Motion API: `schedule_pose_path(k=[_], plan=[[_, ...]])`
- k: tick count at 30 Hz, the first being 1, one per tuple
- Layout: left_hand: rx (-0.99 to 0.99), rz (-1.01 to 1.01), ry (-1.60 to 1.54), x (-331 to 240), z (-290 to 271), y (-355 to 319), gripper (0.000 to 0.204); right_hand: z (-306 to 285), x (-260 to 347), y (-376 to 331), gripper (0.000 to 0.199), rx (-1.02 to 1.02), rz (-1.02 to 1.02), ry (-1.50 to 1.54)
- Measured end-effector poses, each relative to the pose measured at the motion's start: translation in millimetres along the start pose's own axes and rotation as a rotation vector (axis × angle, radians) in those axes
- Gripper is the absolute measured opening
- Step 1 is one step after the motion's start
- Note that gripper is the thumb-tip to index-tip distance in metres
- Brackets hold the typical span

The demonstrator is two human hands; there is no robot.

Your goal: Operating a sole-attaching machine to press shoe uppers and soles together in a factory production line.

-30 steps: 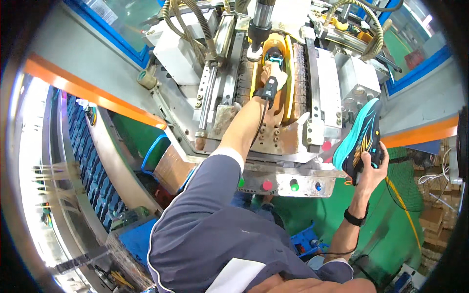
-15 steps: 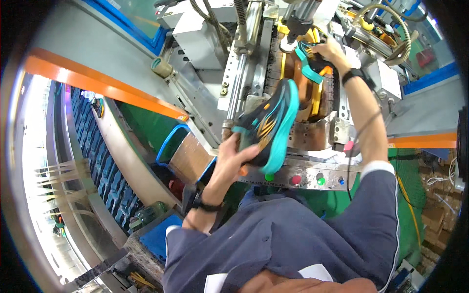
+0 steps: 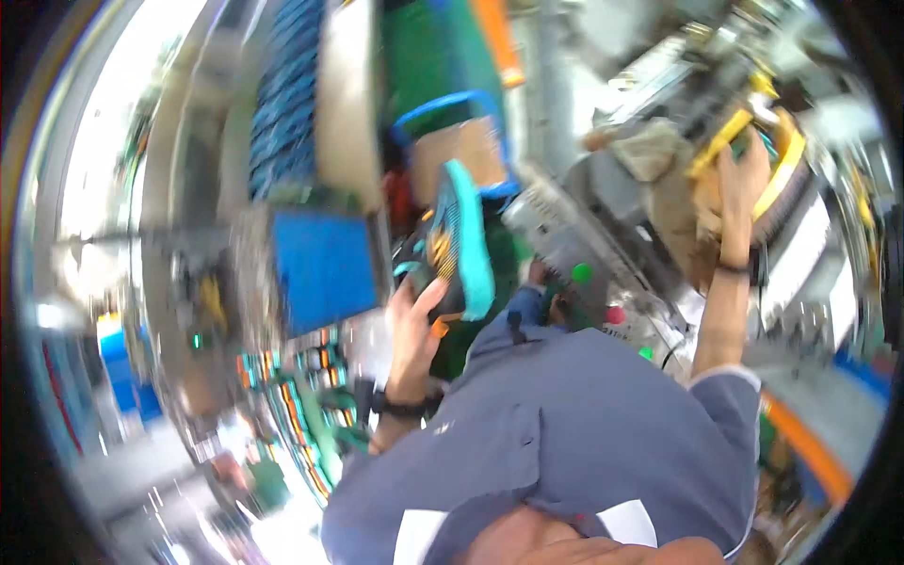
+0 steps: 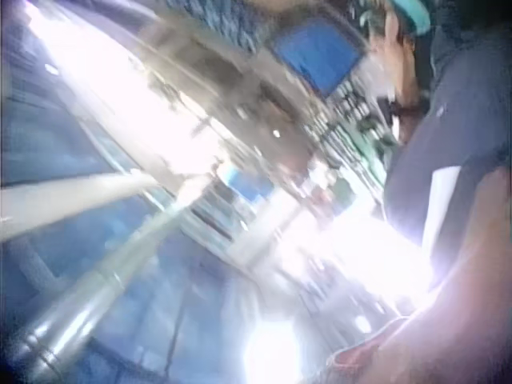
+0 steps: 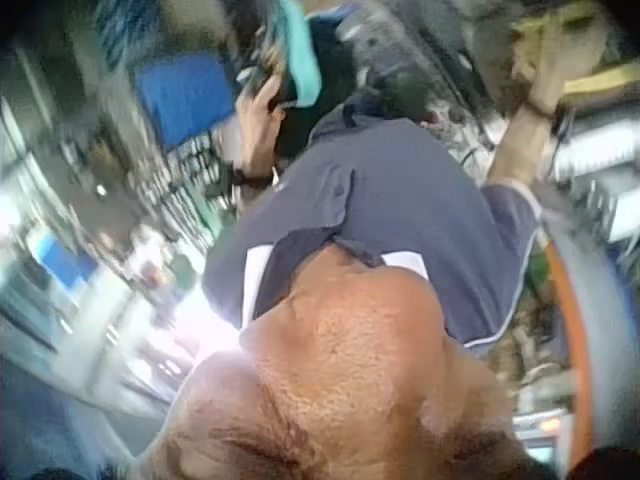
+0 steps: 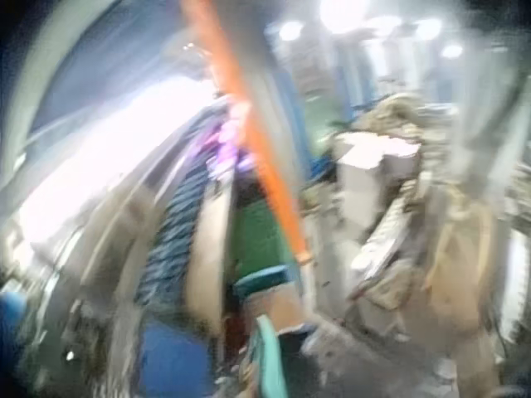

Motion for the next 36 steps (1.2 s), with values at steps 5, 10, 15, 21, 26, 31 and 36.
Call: schedule_pose_path(k=[5,10,15,21,26,31,36], plan=[[-0.135,-0.031,-0.377,48,-12,-50,0.036,40,153,-157,0.01,0.477,-0.216,0.516],[-0.346,-0.093,-0.236,91,-44,-111,0.035,152,141,-233,0.018,0.752,-0.395,0.257],[-0.553,-0.057,-0.295,99,-92,-182,0.04,163,146,-236,0.02,0.705,-0.475,0.278],[-0.988,0.304,-0.568,147,-211,-259,0.044,153,215,-179,0.022,0.539,-0.424,0.555],[-1.292,0.241,-0.51,193,-347,-312,0.033,96,393,-114,0.024,0.445,-0.466,0.665],[-1.495,0.412,-0.255,336,-504,-345,0.035,-6,618,-111,0.012,0.399,-0.897,0.919],[-1.49,-0.273,0.116,332,-559,-334,0.055,-57,799,-114,0.01,0.297,-1.07,0.958]])
Point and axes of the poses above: each hand's wrist, its own y-axis towards the middle knuckle, its own z-axis out of the palm, x = y × z, the point moved 5 cm from there along y, towards the middle knuckle, and after that the axes turned 15 degrees about x, right-handed, at the moved point
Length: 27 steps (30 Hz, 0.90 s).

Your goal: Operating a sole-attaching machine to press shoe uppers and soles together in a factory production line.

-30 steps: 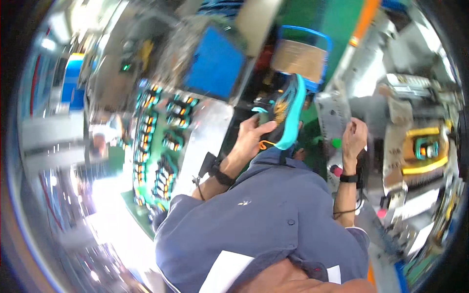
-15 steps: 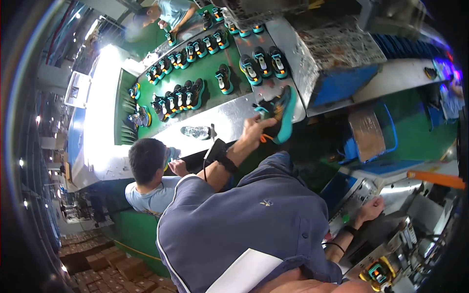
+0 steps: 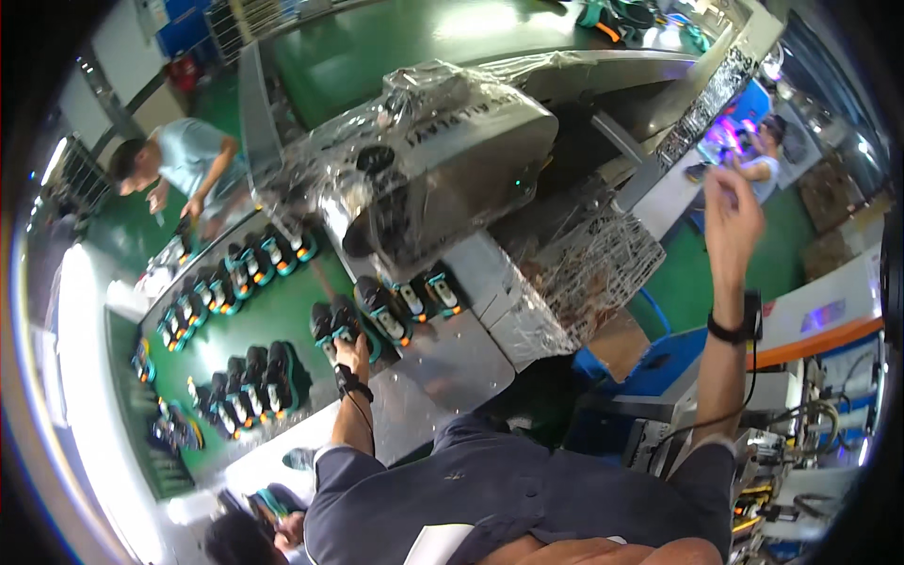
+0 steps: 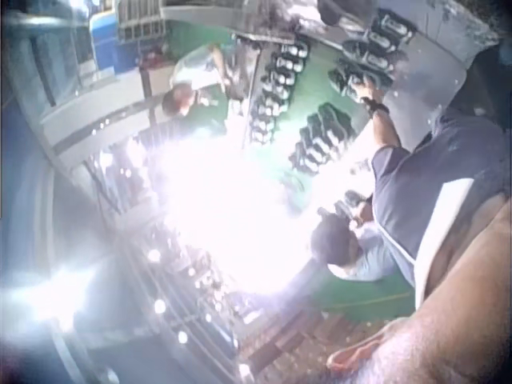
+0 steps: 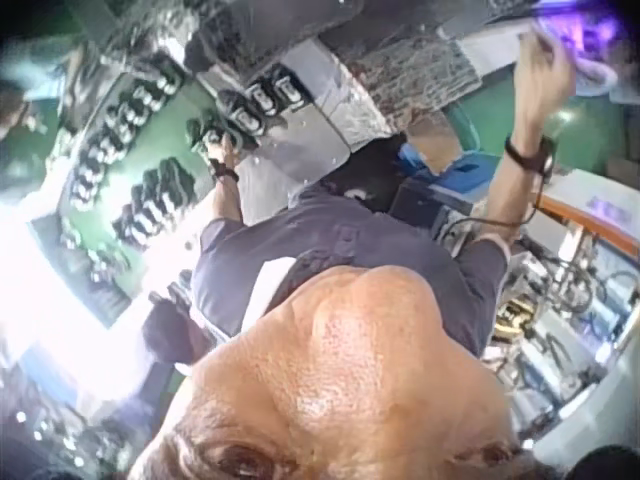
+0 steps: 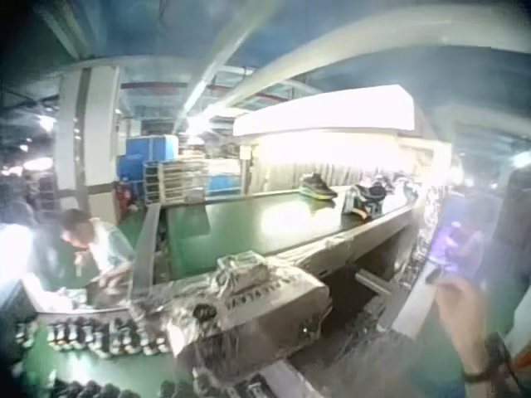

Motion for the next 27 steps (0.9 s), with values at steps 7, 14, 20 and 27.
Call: schedule_pose_path(k=[7,14,20,27], plan=[[-0.057,0.049,0.035,15,28,17,0.066,149,-33,229,0.036,0.344,-0.002,-0.263],[0.056,-0.334,0.027,20,47,34,0.072,230,-183,413,0.051,0.762,0.065,-0.463],[-0.031,-0.289,0.045,13,33,24,0.076,299,-201,439,0.05,0.952,0.21,-0.278],[-0.046,-0.074,-0.083,14,31,18,0.087,276,-196,423,0.049,1.078,0.318,-0.071]])
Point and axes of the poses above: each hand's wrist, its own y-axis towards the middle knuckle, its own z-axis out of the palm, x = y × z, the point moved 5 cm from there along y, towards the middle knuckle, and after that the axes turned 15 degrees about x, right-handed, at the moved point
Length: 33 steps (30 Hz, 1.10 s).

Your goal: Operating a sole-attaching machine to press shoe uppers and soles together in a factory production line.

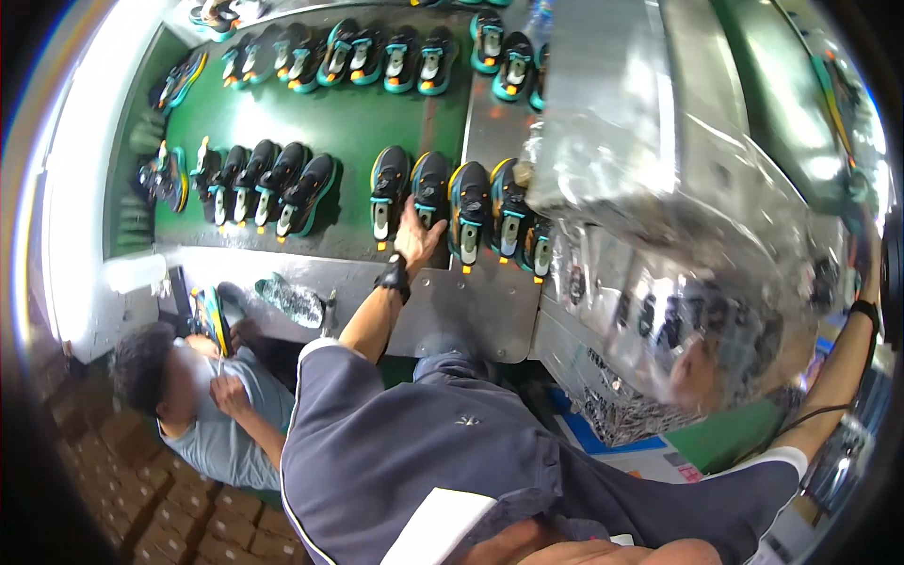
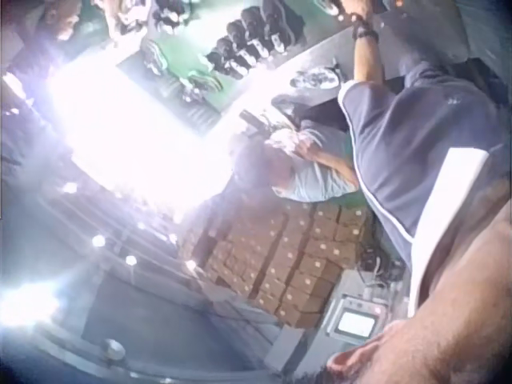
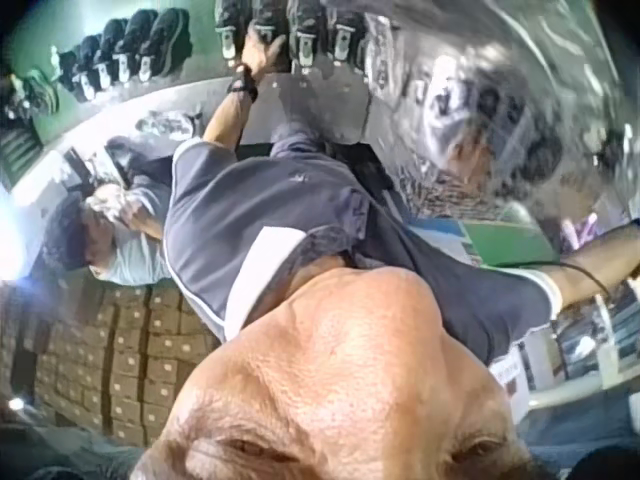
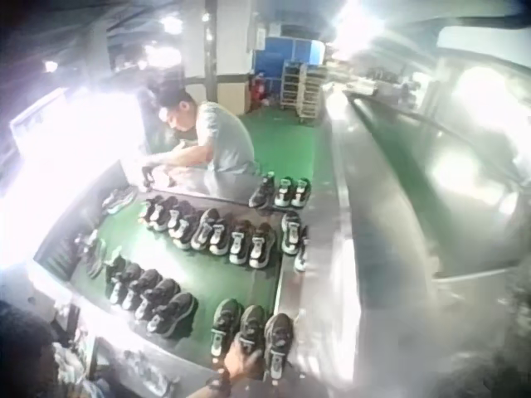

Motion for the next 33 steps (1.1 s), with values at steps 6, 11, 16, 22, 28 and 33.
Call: schedule_pose_path(k=[6,11,16,22,28,33], plan=[[-0.029,0.455,-0.034,-99,-1,-85,0.056,44,52,-134,0.059,-0.281,-0.11,-0.321],[1.178,0.248,-0.766,-247,49,-208,0.042,127,143,-288,0.062,-0.304,-0.404,-0.338],[1.533,0.663,-1.273,-410,82,-268,0.083,195,182,-435,0.07,-0.38,-0.059,-0.666],[0.968,1.274,-0.511,-470,129,-380,0.053,336,104,-578,0.08,-0.671,0.117,-0.815],[1.911,0.41,-1.068,-411,194,-511,0.044,393,-1,-782,0.082,-1.173,0.268,-0.055],[2.185,0.559,-0.724,-341,215,-663,0.05,503,-107,-881,0.056,-1.278,0.109,1.111]])
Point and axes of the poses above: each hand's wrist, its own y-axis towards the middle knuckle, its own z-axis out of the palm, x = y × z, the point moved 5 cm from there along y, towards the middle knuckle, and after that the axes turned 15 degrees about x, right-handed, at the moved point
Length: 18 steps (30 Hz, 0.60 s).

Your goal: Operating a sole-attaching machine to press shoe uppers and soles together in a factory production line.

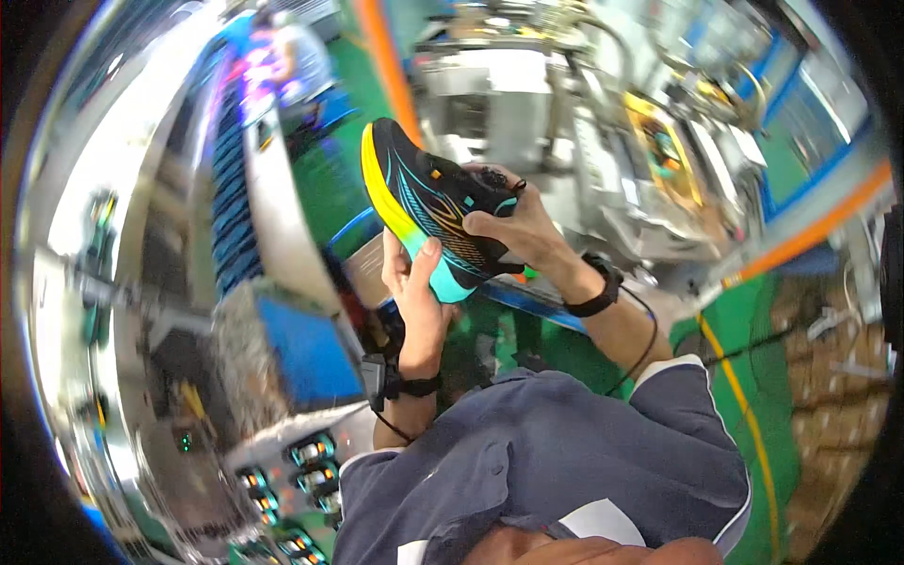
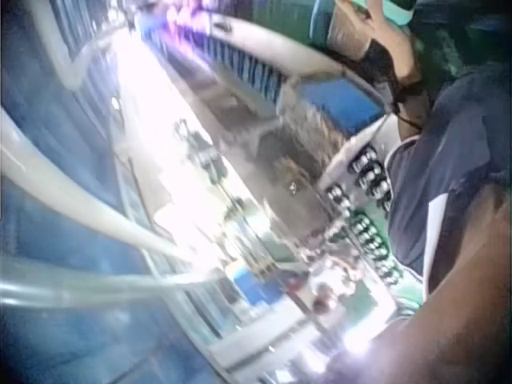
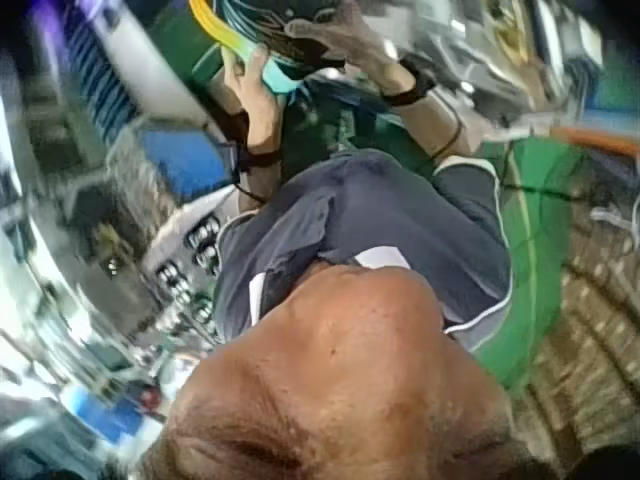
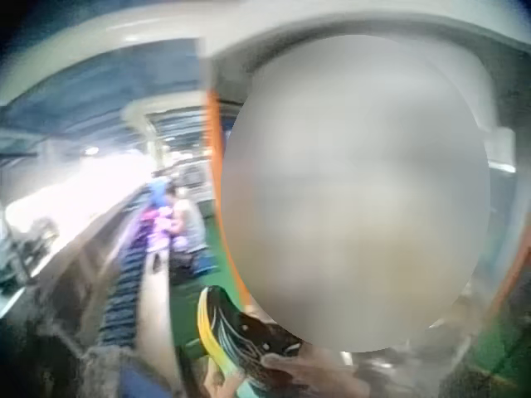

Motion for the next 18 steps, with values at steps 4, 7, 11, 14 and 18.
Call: schedule_pose_path(k=[4,7,11,14,18], plan=[[0.101,-0.263,-0.147,104,90,22,0.048,-108,-12,-92,0.052,-0.43,-0.039,-0.034],[0.284,-0.434,0.138,156,148,45,0.05,-176,-9,-150,0.054,-0.664,0.029,-0.057],[0.444,-0.513,0.231,234,179,102,0.055,-249,-8,-215,0.051,-0.901,0.065,-0.215],[0.514,-0.659,0.27,307,215,164,0.069,-280,16,-253,0.049,-1.114,0.03,-0.303],[0.438,-0.548,0.806,450,185,249,0.069,-293,41,-267,0.048,-1.234,0.062,-0.446]])
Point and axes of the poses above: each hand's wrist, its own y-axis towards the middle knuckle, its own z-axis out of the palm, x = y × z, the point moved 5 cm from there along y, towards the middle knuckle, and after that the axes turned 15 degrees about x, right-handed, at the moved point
